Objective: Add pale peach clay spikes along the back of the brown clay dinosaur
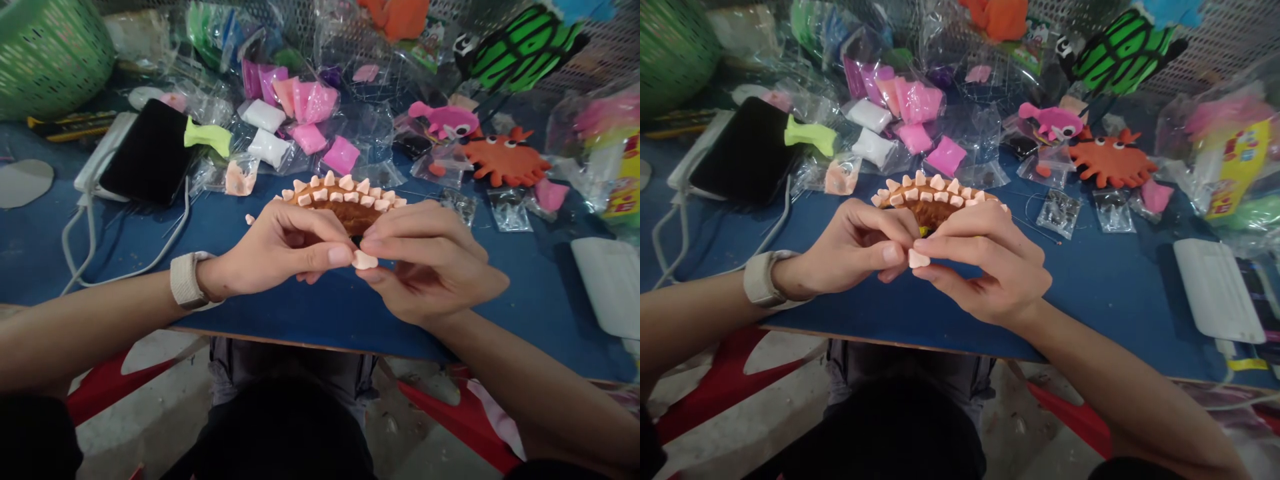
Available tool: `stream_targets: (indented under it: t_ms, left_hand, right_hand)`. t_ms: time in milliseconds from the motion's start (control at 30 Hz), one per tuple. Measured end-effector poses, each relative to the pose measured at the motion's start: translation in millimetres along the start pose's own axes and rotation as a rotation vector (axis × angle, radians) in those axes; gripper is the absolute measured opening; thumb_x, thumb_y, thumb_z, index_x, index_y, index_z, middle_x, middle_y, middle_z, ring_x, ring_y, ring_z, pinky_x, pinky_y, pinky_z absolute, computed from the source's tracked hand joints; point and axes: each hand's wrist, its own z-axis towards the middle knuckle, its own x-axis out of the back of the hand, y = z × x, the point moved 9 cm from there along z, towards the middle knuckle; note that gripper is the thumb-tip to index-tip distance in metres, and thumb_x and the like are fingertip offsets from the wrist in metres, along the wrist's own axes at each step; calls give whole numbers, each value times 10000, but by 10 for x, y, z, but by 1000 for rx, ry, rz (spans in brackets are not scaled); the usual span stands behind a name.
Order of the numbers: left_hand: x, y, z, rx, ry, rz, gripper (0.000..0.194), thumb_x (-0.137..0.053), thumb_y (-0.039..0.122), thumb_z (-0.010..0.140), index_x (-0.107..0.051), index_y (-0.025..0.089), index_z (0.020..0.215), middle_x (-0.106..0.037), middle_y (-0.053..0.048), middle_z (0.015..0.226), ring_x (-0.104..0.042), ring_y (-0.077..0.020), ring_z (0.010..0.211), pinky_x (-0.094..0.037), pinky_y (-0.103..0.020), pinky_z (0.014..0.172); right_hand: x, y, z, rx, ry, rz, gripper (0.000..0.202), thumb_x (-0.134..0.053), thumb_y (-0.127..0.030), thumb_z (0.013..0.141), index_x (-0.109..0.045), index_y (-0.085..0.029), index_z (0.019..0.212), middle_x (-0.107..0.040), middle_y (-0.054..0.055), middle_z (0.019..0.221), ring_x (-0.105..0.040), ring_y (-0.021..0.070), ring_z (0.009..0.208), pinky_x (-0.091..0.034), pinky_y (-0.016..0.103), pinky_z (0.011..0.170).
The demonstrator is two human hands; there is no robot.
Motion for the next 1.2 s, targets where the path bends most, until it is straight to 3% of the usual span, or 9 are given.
stream_targets:
  t_ms: [100,300,533,733,900,1067,1200]
  left_hand:
    - [16,1,-1,-6,-1,4,133,-984,304,927,-923,186,926,-809,-40,875,-642,-39,550,-532,-137,494]
    - [2,-32,1,32,3,-11,134,-1012,259,886,-909,175,903,-804,-28,868,-651,-35,546,-524,-129,492]
    - [2,-51,1,48,-13,-19,193,-1036,295,857,-895,167,884,-808,-32,860,-642,-35,545,-532,-125,497]
    - [-2,-57,2,65,-14,13,254,-1064,320,814,-869,161,853,-811,-31,871,-649,-41,550,-522,-121,481]
    - [0,-34,7,57,4,45,225,-1059,309,819,-882,172,836,-790,-19,814,-628,-37,540,-502,-121,475]
    - [-3,-49,-1,80,-12,51,222,-1059,321,822,-894,176,856,-802,-27,824,-640,-45,553,-523,-130,495]
    - [-9,-51,-2,93,-25,53,273,-1072,376,807,-895,177,867,-819,-40,867,-640,-47,553,-529,-139,495]
  right_hand:
    - [-15,26,-16,-46,-38,25,239,-901,-393,1001,-848,-331,1225,-859,-9,968,-781,172,735,-679,355,671]
    - [-32,-8,-22,-56,-31,83,179,-875,-372,1029,-859,-257,1166,-856,9,966,-794,167,744,-688,340,679]
    - [-44,-6,-24,-61,-32,22,175,-839,-433,1050,-847,-366,1212,-854,-24,949,-776,171,694,-682,355,627]
    - [-46,-29,-30,-40,-26,79,232,-855,-357,1031,-861,-278,1249,-858,18,988,-791,177,744,-692,360,662]
    - [-47,-36,-25,-36,-30,31,252,-862,-427,1037,-849,-342,1273,-856,-15,992,-775,168,709,-682,357,632]
    - [-63,-44,-15,-55,-44,35,288,-856,-353,1045,-843,-407,1327,-850,-32,982,-771,167,718,-676,361,639]
    - [-57,-52,-12,-39,-31,110,374,-940,-277,954,-857,-277,1319,-851,5,1012,-794,180,788,-704,354,688]
